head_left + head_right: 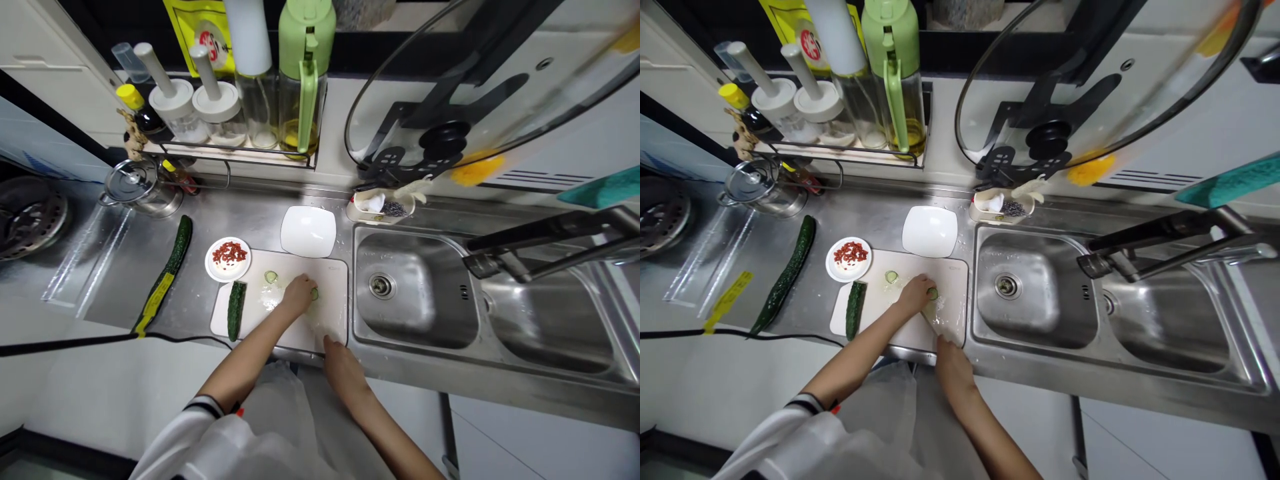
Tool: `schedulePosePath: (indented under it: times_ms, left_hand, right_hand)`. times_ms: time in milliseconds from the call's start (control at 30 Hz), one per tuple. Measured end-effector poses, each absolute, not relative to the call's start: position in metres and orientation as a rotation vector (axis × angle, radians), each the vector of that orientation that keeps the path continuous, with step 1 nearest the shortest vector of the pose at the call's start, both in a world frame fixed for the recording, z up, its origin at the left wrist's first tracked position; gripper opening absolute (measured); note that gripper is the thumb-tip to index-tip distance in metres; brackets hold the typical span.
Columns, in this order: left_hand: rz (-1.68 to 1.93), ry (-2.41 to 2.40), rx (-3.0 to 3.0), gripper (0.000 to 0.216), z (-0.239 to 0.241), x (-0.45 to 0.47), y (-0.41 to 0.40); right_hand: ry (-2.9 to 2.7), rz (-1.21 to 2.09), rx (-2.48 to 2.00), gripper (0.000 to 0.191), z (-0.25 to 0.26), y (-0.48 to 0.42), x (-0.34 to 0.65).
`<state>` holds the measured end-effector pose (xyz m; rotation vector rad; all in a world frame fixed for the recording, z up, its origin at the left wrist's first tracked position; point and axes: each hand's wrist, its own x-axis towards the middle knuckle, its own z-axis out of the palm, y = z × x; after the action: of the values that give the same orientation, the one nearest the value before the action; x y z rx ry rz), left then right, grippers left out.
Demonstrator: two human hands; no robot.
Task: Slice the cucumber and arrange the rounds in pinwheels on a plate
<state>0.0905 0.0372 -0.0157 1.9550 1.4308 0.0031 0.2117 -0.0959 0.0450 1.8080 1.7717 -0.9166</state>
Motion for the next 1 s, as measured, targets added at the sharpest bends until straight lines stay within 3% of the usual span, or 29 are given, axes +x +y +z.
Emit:
schedulePosePath:
  times_ms: [333, 667, 1000]
  left_hand:
    - [0.002, 1.455, 1.937, 0.022, -0.013, 0.092, 0.039]
    - [0.388, 1.598, 1.588, 0.017, -0.022, 0.051, 0.027]
    - [0.411, 1.861, 1.312, 0.014, -0.026, 0.018, 0.011]
  right_hand:
    - [1.77, -0.956, 1.814, 0.042, 0.046, -0.093, 0.213]
    - [1.836, -0.955, 1.739, 0.041, 0.048, -0.1, 0.22]
    - [1.903, -0.93, 1.763, 0.035, 0.047, -0.082, 0.204]
